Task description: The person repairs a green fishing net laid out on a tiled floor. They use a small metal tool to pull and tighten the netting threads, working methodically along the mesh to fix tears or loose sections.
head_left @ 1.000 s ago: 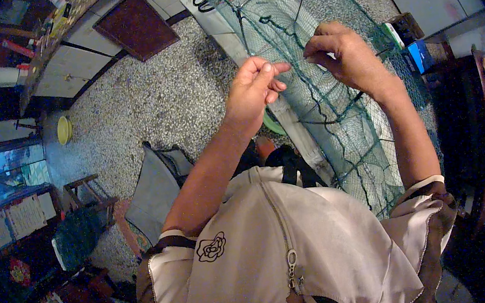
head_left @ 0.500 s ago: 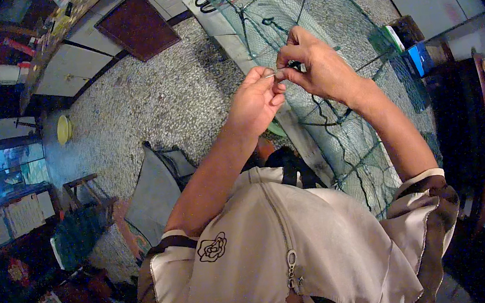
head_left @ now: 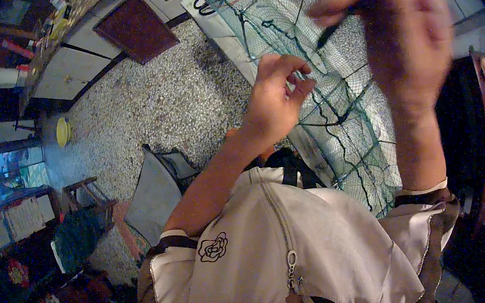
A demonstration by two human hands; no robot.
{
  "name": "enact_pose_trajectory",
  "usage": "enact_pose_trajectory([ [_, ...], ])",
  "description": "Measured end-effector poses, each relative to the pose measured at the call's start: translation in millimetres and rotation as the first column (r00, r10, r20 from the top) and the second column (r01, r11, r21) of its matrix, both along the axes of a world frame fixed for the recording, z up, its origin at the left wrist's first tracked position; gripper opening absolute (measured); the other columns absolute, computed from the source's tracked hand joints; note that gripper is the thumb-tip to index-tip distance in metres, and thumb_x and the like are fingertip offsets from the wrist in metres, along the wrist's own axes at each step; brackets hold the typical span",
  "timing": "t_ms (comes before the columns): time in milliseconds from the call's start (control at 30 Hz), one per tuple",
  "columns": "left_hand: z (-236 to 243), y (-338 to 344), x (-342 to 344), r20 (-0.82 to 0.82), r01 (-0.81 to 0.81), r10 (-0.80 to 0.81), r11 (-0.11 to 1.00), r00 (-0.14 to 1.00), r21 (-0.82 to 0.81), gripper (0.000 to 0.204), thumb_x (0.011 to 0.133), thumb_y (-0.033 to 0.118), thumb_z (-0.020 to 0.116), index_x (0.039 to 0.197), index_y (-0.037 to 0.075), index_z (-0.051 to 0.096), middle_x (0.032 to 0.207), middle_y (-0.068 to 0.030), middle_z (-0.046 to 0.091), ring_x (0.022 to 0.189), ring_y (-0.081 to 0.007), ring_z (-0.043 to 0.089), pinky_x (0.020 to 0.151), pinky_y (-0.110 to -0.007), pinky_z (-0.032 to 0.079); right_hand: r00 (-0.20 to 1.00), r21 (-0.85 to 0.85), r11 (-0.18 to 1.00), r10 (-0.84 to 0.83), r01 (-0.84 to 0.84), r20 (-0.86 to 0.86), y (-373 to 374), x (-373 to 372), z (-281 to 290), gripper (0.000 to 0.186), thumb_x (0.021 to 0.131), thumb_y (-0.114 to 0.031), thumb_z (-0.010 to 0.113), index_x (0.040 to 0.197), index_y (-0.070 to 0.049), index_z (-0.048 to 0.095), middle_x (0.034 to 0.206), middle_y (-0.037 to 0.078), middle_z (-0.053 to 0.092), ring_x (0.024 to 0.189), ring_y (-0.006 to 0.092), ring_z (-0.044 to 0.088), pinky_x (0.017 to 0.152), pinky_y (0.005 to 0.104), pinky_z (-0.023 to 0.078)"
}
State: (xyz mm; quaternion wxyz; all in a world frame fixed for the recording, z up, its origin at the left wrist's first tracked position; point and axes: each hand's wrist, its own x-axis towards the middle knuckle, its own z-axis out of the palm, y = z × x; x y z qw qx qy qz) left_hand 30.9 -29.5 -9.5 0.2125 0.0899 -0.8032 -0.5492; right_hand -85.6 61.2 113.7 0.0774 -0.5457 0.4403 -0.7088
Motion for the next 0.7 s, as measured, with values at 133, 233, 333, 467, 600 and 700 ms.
enact_pose_trajectory([
  [133,-13,-27,-10,-0.023,0.079,-0.077,0.982,0.997,0.17,0.008,0.089,0.011,0.054,0.093,0.003,0.057,0.091,-0.0038,0.058,0.087,-0.0108,0.054,0.079,-0.027,0.044,0.817,0.019,0.915,-0.37,0.404,0.442,34,2,33,0.036,0.092,-0.015,0.043,0.117,0.011,0.043,0.093,0.009,0.055,0.066,0.0152,0.054,0.068,0.0247,0.046],
  [233,-2,-32,-10,-0.002,0.132,-0.141,0.923,0.99,0.362,0.014,0.093,0.016,0.05,0.093,0.004,0.058,0.093,-0.0036,0.063,0.087,-0.0117,0.056,0.078,-0.026,0.043,0.761,0.087,0.855,-0.497,0.511,0.416,43,-6,31,0.034,0.093,-0.013,0.041,0.116,0.012,0.043,0.085,0.006,0.051,0.055,0.0092,0.044,0.057,0.0211,0.04],
  [333,6,-38,-21,-0.017,0.211,-0.222,0.898,0.975,0.386,0.015,0.093,0.017,0.049,0.093,0.005,0.057,0.092,-0.0034,0.063,0.086,-0.011,0.056,0.075,-0.024,0.043,0.895,-0.014,1.0,0.004,0.002,0.447,65,-30,30,0.026,0.095,-0.012,0.039,0.108,0.009,0.046,0.078,0.004,0.048,0.049,0.0054,0.035,0.047,0.0183,0.033],
  [467,12,-50,-24,0.089,0.232,-0.284,0.898,0.955,0.373,0.014,0.093,0.016,0.049,0.09,0.005,0.056,0.088,-0.0028,0.062,0.081,-0.0094,0.056,0.069,-0.023,0.043,0.938,-0.016,0.993,-0.102,0.113,0.332,52,-14,22,0.023,0.098,-0.016,0.038,0.097,0.004,0.049,0.074,0.004,0.047,0.045,0.0035,0.03,0.041,0.0158,0.026],
  [600,25,-59,-37,0.076,0.384,-0.43,0.861,0.899,0.334,0.013,0.092,0.013,0.049,0.086,0.003,0.054,0.081,-0.0017,0.057,0.073,-0.0088,0.055,0.065,-0.023,0.044,0.924,0.13,0.945,-0.321,0.3,0.207,65,-9,15,0.027,0.096,-0.024,0.045,0.099,0.002,0.051,0.071,0.005,0.048,0.046,0.0052,0.034,0.039,0.0153,0.026],
  [700,27,-68,-51,0.049,0.541,-0.565,0.808,0.824,0.233,0.016,0.093,0.016,0.049,0.087,0.002,0.055,0.08,-0.0018,0.056,0.073,-0.0089,0.056,0.064,-0.023,0.043,0.878,0.327,0.831,-0.478,0.449,0.007,81,0,9,0.023,0.091,-0.022,0.055,0.095,0.0,0.054,0.075,0.008,0.054,0.053,0.0077,0.043,0.042,0.0166,0.03],
])
